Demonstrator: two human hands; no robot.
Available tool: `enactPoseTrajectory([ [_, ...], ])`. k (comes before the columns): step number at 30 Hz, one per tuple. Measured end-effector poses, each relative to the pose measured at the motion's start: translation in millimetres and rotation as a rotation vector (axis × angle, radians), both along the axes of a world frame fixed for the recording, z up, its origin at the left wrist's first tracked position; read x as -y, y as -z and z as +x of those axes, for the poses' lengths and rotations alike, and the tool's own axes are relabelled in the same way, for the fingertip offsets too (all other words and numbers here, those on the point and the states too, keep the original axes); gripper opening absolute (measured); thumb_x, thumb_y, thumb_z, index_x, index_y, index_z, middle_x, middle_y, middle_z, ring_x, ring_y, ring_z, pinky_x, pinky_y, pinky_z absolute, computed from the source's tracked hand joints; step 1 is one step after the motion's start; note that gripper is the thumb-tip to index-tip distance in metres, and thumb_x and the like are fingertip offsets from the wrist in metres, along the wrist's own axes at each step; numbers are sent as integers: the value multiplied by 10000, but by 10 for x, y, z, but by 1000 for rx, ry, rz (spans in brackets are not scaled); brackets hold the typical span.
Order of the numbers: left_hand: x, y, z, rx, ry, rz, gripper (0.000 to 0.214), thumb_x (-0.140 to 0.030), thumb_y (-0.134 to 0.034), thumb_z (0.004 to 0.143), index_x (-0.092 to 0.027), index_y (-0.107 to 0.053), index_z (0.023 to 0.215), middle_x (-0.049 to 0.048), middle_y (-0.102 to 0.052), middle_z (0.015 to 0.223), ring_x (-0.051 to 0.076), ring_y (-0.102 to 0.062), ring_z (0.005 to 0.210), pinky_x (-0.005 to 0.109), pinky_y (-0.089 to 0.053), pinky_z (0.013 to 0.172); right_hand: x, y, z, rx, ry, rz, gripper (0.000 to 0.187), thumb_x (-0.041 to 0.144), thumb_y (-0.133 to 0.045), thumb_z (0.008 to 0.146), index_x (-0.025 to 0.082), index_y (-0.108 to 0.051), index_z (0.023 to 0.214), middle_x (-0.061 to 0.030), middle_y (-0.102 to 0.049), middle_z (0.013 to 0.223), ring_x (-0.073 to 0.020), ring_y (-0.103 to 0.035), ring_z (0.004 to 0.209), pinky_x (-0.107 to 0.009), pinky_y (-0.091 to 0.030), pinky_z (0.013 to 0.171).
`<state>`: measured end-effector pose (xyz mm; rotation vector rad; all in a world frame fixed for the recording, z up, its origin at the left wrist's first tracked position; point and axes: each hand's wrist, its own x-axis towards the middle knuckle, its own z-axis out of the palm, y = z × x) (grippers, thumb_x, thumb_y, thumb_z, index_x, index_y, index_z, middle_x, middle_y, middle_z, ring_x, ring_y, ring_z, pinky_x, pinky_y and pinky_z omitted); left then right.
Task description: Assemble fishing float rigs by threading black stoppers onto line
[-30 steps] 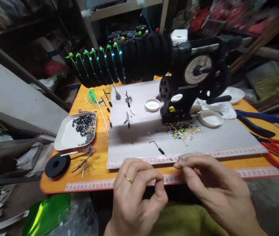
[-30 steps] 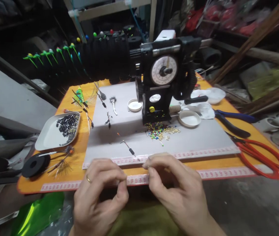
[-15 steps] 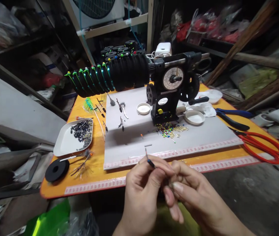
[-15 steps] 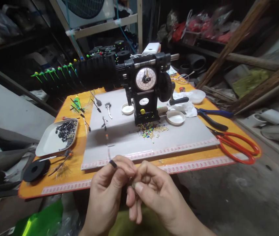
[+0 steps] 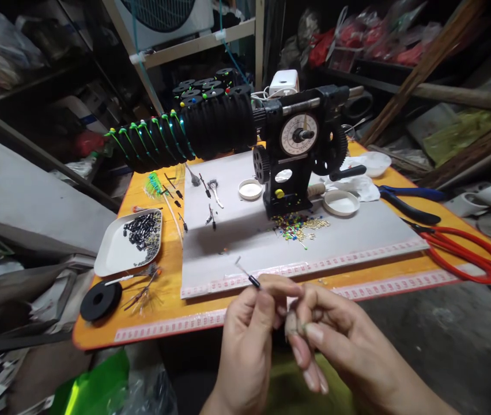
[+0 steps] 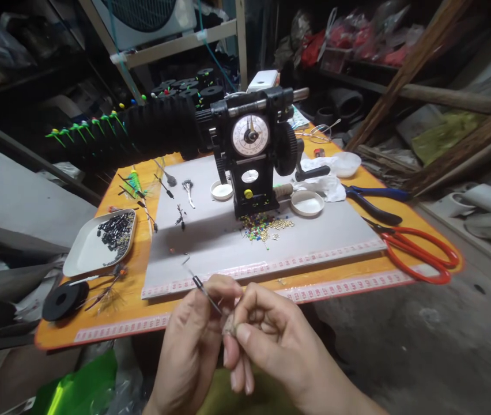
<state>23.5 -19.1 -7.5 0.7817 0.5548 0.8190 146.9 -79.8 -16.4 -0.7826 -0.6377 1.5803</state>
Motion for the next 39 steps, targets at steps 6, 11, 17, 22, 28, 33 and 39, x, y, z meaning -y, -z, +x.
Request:
enactPoseTrajectory([
  [6, 94, 32, -69, -70, 59, 189, 228, -383, -663, 928, -281, -793, 1084, 101, -597, 1212, 91, -641, 598, 237, -563, 554, 24, -54, 29, 145, 21, -33, 246, 409, -650, 954, 175, -584, 916, 22, -643, 683, -59, -601, 525, -156, -498, 518],
  [11, 82, -18, -98, -219, -62, 308, 225, -412, -742, 868, -292, -815, 1044, 86, -688, 1130, 241, -641, 1085, 303, -523, 952, 65, -138, 103, 829, 195, 150, 101, 239, -580, 985, 218, -631, 900, 29, -667, 705, -86, -665, 608, -158, -541, 596],
  [17, 39, 45, -104, -281, -65, 277, 234, -183, -802, 814, -311, -822, 1009, 50, -720, 1081, 189, -680, 1015, 221, -565, 848, 83, -170, 171, 1474, 467, 630, 320, -2, -560, 905, 191, -635, 1148, -56, -723, 1054, -107, -718, 955, -127, -536, 874],
  [22, 10, 21, -107, -270, 11, 204, 224, -168, -749, 845, -298, -827, 1010, -4, -608, 812, 66, -606, 589, 155, -530, 570, 101, -174, 172, 1523, 485, 608, 303, -1, -570, 909, 183, -655, 1135, -52, -682, 1012, -92, -697, 898, -117, -537, 841],
  [28, -39, -61, -219, -559, 56, 502, 174, -220, -626, 943, -214, -798, 965, 46, -639, 778, 145, -586, 688, 227, -459, 601, 75, -187, 176, 1448, 444, 524, 271, 37, -583, 897, 233, -599, 1083, -43, -658, 903, -144, -678, 811, -198, -559, 717],
  [33, -15, -69, -291, -450, 209, 301, 239, -364, -583, 982, -182, -690, 871, -4, -535, 670, 119, -493, 624, 228, -392, 608, 86, -149, 158, 1369, 380, 479, 257, 56, -582, 883, 255, -584, 1046, -39, -624, 837, -156, -649, 694, -223, -539, 581],
  [39, 42, -39, -256, -149, 158, 238, 323, -446, -618, 956, -185, -663, 770, -39, -450, 602, 88, -420, 560, 221, -348, 583, 101, -164, 128, 1235, 417, 367, 157, 107, -616, 874, 262, -621, 900, -9, -602, 714, -154, -593, 601, -241, -492, 510],
])
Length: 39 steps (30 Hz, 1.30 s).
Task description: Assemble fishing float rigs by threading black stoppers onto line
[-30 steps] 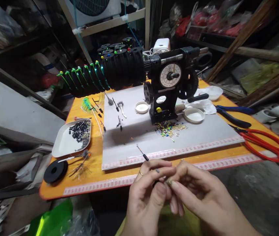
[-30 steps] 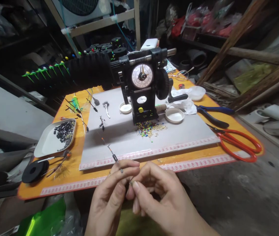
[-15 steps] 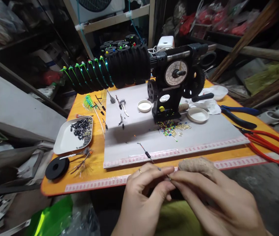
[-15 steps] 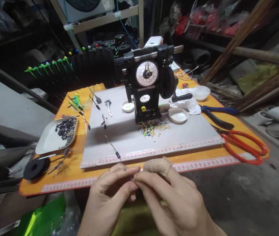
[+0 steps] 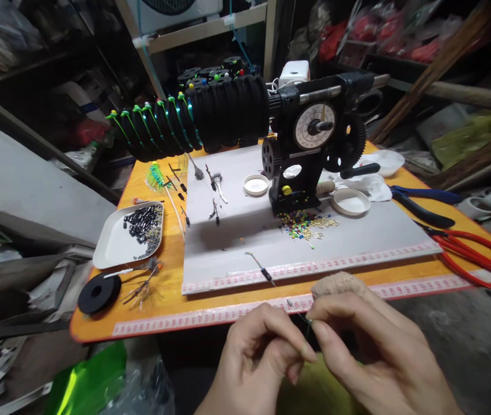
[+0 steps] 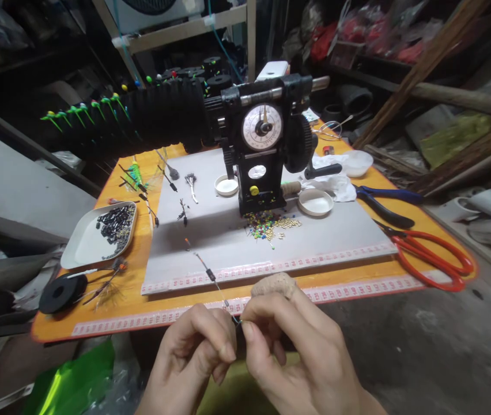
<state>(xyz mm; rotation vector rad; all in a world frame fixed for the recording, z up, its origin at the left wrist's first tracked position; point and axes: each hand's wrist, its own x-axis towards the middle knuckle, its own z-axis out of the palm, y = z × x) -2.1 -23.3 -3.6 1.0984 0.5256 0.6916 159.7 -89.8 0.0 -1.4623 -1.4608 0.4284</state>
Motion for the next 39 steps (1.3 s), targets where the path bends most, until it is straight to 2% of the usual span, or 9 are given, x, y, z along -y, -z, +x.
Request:
enactPoseTrajectory([
  [9, -11, 22, -55, -345, -129, 209, 196, -349, -613, 965, -230, -769, 961, 43, -682, 817, 169, -616, 753, 274, -458, 740, -32, 104, -33, -1043, -340, -387, 103, 331, -580, 999, 240, -608, 961, -18, -668, 809, -120, -672, 646, -182, -556, 492],
  [12, -35, -8, 21, -283, -176, 190, 289, -431, -641, 938, -300, -749, 1173, 65, -643, 1060, 162, -596, 813, 265, -471, 752, -31, 127, -27, -1063, -327, -384, 120, 300, -605, 990, 209, -606, 914, -29, -681, 895, -122, -711, 719, -205, -596, 591],
  [14, -57, -27, 87, -178, -166, 76, 255, -427, -682, 913, -292, -770, 1110, 64, -612, 1117, 131, -576, 766, 241, -474, 701, -28, 134, -24, -1064, -324, -398, 131, 296, -603, 993, 200, -595, 903, -17, -677, 860, -109, -708, 676, -208, -593, 602],
  [17, -96, -28, 178, 75, -83, -137, 163, -338, -655, 948, -215, -736, 879, 35, -654, 883, 92, -551, 638, 203, -449, 606, -2, 140, -35, -1054, -318, -443, 186, 354, -605, 988, 202, -561, 890, -8, -667, 807, -101, -677, 600, -195, -547, 528],
  [20, -121, -8, 240, 235, 3, -224, 187, -313, -610, 981, -190, -672, 855, -48, -496, 566, 54, -369, 468, 160, -336, 493, 36, 129, -59, -966, -267, -486, 268, 443, -612, 966, 202, -543, 872, -4, -634, 752, -83, -589, 540, -188, -487, 491],
  [24, -105, 9, 289, 281, -46, -240, 176, -268, -615, 979, -176, -674, 840, -79, -352, 524, 48, -265, 464, 135, -271, 474, 47, 101, -92, -836, -220, -472, 347, 511, -601, 944, 198, -536, 807, 9, -562, 652, -87, -490, 511, -201, -431, 472],
  [31, -112, -1, 304, 355, -108, -337, 156, -240, -638, 962, -193, -728, 843, -81, -382, 486, 31, -222, 421, 101, -262, 430, 22, 111, -130, -844, -246, -460, 354, 518, -598, 945, 201, -526, 803, 7, -557, 675, -88, -502, 507, -202, -427, 465],
  [35, -72, 70, 250, 245, -151, -313, 258, -426, -663, 931, -231, -785, 1048, 30, -676, 782, 32, -402, 511, 117, -411, 507, 23, 103, -104, -927, -247, -474, 258, 450, -622, 959, 203, -569, 906, 1, -611, 760, -93, -591, 568, -215, -503, 549],
  [39, 91, 203, 231, 165, -116, -187, 426, -541, -683, 866, -291, -752, 1203, 110, -607, 1231, 61, -556, 555, 233, -544, 539, 20, 93, -75, -918, -233, -441, 226, 426, -638, 957, 208, -590, 921, 3, -631, 766, -98, -627, 604, -219, -541, 596],
])
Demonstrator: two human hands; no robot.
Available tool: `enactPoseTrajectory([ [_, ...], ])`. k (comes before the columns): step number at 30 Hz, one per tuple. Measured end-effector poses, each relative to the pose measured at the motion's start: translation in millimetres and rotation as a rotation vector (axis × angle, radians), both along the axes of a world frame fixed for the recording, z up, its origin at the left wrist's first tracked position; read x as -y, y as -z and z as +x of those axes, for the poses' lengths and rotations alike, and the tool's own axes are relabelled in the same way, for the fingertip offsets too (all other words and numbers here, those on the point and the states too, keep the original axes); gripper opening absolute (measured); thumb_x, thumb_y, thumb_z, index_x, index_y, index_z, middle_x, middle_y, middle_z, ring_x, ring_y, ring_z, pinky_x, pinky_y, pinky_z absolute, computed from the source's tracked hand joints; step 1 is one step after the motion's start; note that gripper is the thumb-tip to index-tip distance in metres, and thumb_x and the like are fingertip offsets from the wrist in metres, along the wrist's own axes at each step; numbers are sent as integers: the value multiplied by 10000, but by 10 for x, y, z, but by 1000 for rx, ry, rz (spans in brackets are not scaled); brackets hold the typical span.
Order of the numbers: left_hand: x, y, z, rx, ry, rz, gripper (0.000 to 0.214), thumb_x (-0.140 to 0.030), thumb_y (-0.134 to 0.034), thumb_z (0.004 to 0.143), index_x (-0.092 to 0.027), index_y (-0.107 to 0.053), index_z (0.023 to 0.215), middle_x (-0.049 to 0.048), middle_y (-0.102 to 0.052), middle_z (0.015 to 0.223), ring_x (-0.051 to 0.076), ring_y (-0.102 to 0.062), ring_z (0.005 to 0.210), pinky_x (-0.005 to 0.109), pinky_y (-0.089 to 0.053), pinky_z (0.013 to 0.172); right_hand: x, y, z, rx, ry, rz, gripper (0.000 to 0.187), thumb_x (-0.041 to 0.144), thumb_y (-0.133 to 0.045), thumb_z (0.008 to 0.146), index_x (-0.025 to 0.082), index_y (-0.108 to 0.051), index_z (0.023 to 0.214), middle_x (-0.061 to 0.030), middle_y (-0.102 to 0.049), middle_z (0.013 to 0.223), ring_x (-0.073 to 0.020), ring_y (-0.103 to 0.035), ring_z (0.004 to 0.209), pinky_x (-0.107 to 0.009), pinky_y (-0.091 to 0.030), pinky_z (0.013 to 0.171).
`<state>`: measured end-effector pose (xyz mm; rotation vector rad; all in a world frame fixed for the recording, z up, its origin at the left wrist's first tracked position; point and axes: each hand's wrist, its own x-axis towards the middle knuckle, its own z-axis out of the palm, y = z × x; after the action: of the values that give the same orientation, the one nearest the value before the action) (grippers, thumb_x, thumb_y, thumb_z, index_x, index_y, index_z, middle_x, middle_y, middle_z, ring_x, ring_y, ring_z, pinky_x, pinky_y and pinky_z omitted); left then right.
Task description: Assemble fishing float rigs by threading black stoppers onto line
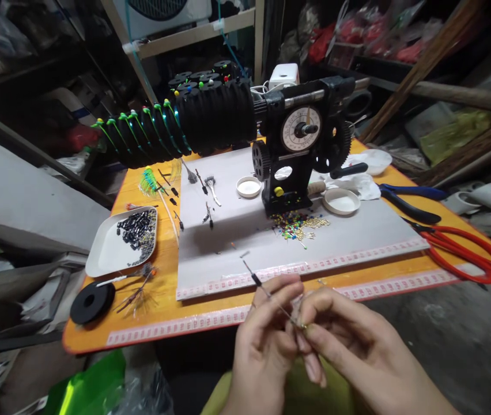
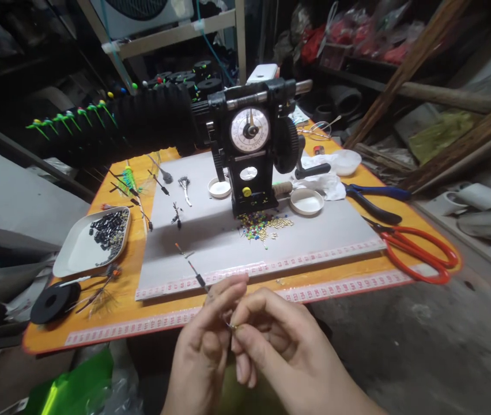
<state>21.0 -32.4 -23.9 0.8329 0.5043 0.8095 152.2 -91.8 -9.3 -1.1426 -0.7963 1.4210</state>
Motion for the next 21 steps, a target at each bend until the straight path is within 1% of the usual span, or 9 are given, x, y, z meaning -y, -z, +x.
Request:
enactPoseTrajectory([
  [2, 48, 30, 3, -9, -57, 20, 223, -446, -700, 884, -324, -809, 1036, 78, -580, 1265, 49, -562, 542, 221, -530, 502, -1, 2, 2, 20, -8, -11, 241, 440, -645, 949, 205, -604, 926, 4, -632, 735, -103, -632, 605, -219, -543, 602],
  [3, 51, 30, 1, -14, -96, 25, 159, -403, -699, 896, -312, -822, 937, 60, -603, 1198, 59, -576, 580, 203, -524, 520, 0, 4, 2, 37, -13, -21, 253, 452, -649, 943, 202, -612, 933, 4, -630, 717, -106, -631, 596, -220, -539, 593],
  [5, 20, 9, -9, -36, -138, 47, 159, -338, -705, 906, -266, -808, 807, 36, -625, 983, 97, -600, 719, 184, -524, 634, 8, 9, 7, 117, -29, -34, 276, 467, -638, 941, 192, -627, 920, 3, -616, 689, -110, -618, 564, -222, -521, 561],
  [7, -31, -20, -22, -46, -161, 64, 164, -283, -700, 919, -227, -776, 784, 18, -589, 848, 104, -576, 778, 169, -498, 712, 23, 10, 22, 269, -60, -11, 278, 447, -601, 961, 186, -642, 875, -2, -608, 673, -111, -600, 541, -229, -503, 551],
  [11, -86, -30, 0, 5, -117, 38, 195, -254, -618, 970, -196, -726, 819, -1, -544, 797, 64, -488, 611, 128, -404, 511, 57, -13, 53, 566, -147, 129, 236, 323, -511, 1016, 204, -669, 887, -17, -660, 722, -124, -626, 603, -247, -513, 649],
  [15, -64, -13, 77, 27, -91, -8, 179, -292, -627, 962, -198, -713, 836, -7, -587, 750, 66, -562, 552, 102, -414, 421, 86, -40, 162, 837, -127, 295, 181, 189, -493, 1002, 210, -652, 919, -28, -703, 804, -138, -678, 728, -226, -533, 701],
  [18, -40, -49, 101, -40, -135, -62, 178, -334, -726, 891, -189, -720, 788, -31, -621, 691, 46, -593, 458, 88, -450, 394, 143, -34, 512, 1207, 9, 416, 131, 182, -539, 968, 231, -654, 925, -7, -720, 804, -129, -686, 693, -208, -540, 648],
  [19, -36, -69, 97, -82, -171, -83, 189, -353, -761, 859, -186, -727, 777, -37, -631, 674, 40, -596, 433, 79, -446, 380, 173, -32, 694, 1418, 160, 442, 105, 225, -563, 952, 255, -664, 949, 10, -727, 801, -133, -687, 673, -223, -541, 638],
  [21, -35, -112, 81, -149, -231, -104, 211, -383, -813, 801, -185, -745, 778, -37, -660, 672, 35, -596, 401, 64, -429, 348, 247, -32, 1114, 1580, 428, 371, 124, 280, -559, 944, 252, -673, 981, -37, -741, 881, -205, -696, 739, -331, -532, 705],
])
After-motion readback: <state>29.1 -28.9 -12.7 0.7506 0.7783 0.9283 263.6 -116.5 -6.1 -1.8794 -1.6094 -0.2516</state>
